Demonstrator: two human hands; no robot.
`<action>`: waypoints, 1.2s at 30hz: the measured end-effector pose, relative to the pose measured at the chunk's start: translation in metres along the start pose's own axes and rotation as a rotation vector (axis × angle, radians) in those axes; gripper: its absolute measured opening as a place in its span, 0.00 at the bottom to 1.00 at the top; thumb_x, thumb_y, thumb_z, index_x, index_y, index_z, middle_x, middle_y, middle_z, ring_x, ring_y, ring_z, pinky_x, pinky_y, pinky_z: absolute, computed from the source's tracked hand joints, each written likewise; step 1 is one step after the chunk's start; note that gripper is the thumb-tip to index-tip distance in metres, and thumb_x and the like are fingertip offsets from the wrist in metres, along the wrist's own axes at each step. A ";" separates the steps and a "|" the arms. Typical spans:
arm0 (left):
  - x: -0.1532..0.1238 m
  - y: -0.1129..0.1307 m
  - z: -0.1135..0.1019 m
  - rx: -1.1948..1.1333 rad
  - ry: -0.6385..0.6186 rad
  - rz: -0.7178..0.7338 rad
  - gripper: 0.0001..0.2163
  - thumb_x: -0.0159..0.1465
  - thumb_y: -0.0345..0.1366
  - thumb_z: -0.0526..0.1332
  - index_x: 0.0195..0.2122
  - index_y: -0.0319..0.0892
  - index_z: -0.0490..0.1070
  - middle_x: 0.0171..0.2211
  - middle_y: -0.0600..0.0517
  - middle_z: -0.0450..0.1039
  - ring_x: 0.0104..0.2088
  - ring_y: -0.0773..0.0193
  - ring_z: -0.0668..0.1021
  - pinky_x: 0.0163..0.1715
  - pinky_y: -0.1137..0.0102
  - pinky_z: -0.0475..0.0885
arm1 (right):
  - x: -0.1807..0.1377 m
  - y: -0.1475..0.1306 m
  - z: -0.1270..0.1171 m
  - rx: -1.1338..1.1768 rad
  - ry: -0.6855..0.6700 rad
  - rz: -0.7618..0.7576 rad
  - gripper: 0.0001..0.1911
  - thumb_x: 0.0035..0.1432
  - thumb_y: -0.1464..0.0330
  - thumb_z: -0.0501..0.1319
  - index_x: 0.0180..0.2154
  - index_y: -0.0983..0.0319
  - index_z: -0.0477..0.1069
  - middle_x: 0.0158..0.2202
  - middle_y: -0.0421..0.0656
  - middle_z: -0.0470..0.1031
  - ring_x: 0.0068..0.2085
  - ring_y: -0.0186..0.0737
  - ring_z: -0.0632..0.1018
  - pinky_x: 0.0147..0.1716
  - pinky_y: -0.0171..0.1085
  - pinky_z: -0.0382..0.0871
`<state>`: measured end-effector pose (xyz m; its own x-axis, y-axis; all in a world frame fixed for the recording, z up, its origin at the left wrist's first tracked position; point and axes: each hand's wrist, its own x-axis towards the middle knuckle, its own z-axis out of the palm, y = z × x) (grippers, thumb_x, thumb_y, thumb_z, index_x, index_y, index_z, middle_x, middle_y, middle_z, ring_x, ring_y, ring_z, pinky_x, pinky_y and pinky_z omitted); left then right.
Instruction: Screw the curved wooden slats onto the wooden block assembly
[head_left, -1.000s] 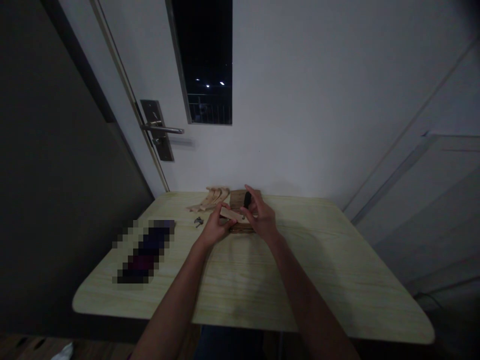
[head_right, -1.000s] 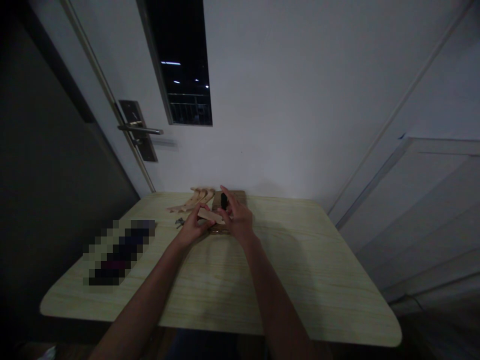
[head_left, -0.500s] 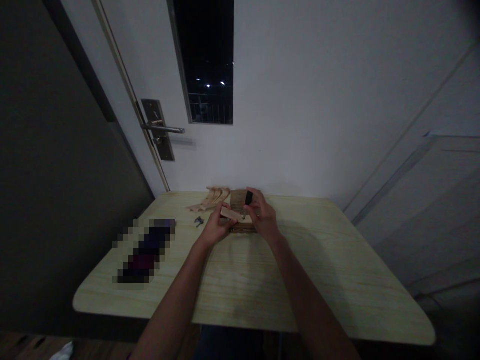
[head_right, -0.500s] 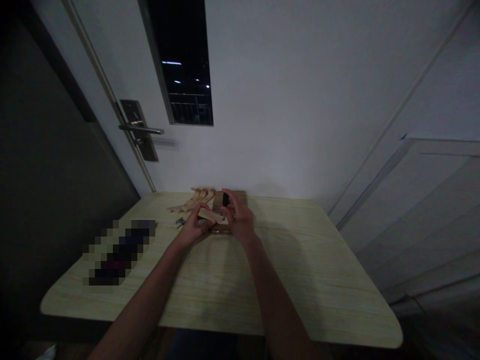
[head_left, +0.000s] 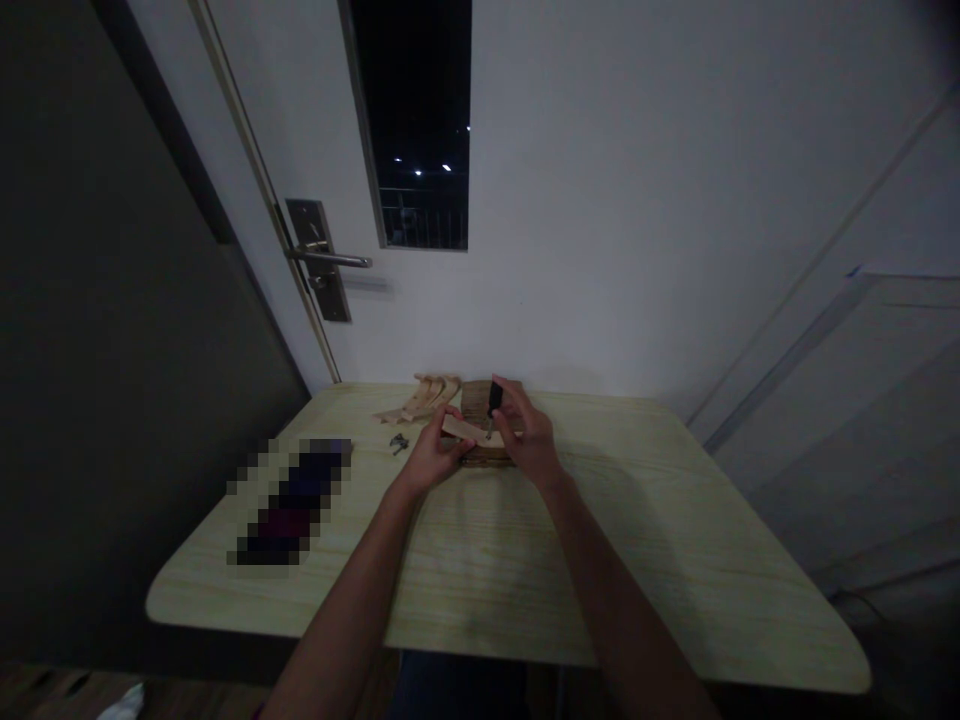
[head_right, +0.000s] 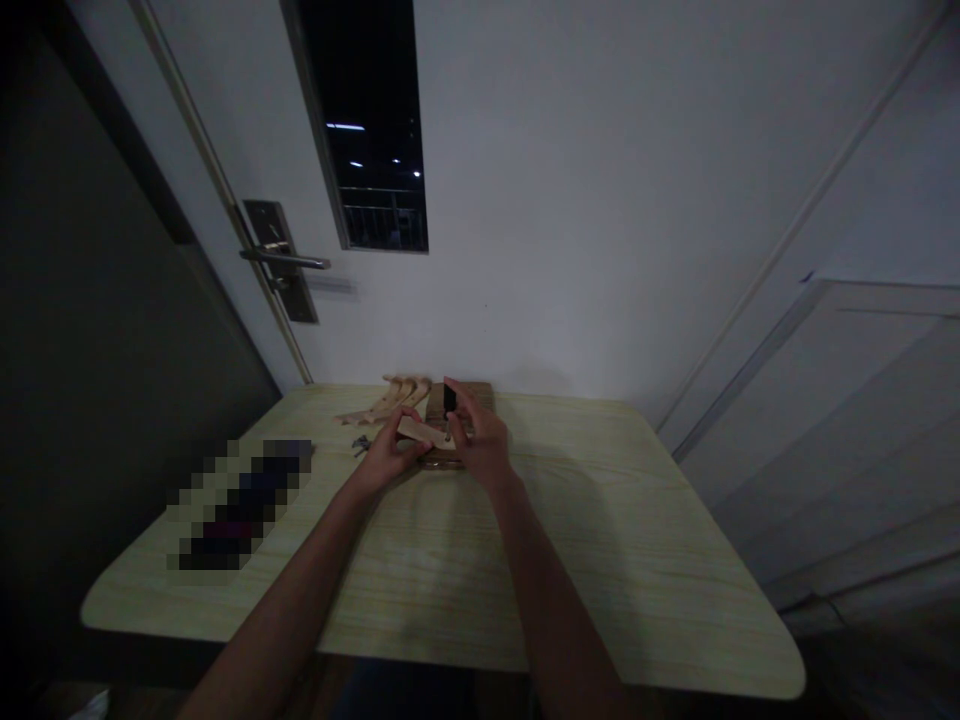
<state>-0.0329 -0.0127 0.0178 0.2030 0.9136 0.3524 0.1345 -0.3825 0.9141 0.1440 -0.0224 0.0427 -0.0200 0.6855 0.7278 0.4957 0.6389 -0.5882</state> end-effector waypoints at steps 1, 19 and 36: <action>0.000 0.000 0.000 0.002 0.003 0.003 0.18 0.55 0.41 0.67 0.42 0.43 0.63 0.35 0.52 0.71 0.36 0.62 0.74 0.39 0.67 0.70 | 0.000 0.000 0.000 -0.006 0.015 0.018 0.21 0.62 0.64 0.58 0.57 0.53 0.66 0.43 0.41 0.79 0.37 0.39 0.80 0.41 0.41 0.77; 0.000 0.004 0.002 -0.029 0.012 -0.029 0.18 0.54 0.41 0.67 0.42 0.42 0.63 0.35 0.53 0.71 0.36 0.63 0.75 0.36 0.69 0.71 | -0.002 -0.001 0.001 -0.089 -0.009 -0.005 0.21 0.62 0.65 0.56 0.56 0.54 0.66 0.47 0.41 0.78 0.34 0.37 0.79 0.40 0.38 0.75; -0.001 0.001 0.002 -0.081 -0.010 -0.060 0.19 0.54 0.41 0.67 0.43 0.42 0.63 0.34 0.52 0.72 0.36 0.62 0.76 0.35 0.68 0.71 | -0.002 -0.004 0.001 -0.092 -0.010 0.002 0.21 0.61 0.66 0.57 0.56 0.54 0.65 0.45 0.42 0.78 0.37 0.39 0.79 0.40 0.39 0.74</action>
<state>-0.0312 -0.0138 0.0177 0.2062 0.9330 0.2949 0.0678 -0.3143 0.9469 0.1417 -0.0258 0.0431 -0.0276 0.6906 0.7227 0.5737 0.6030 -0.5543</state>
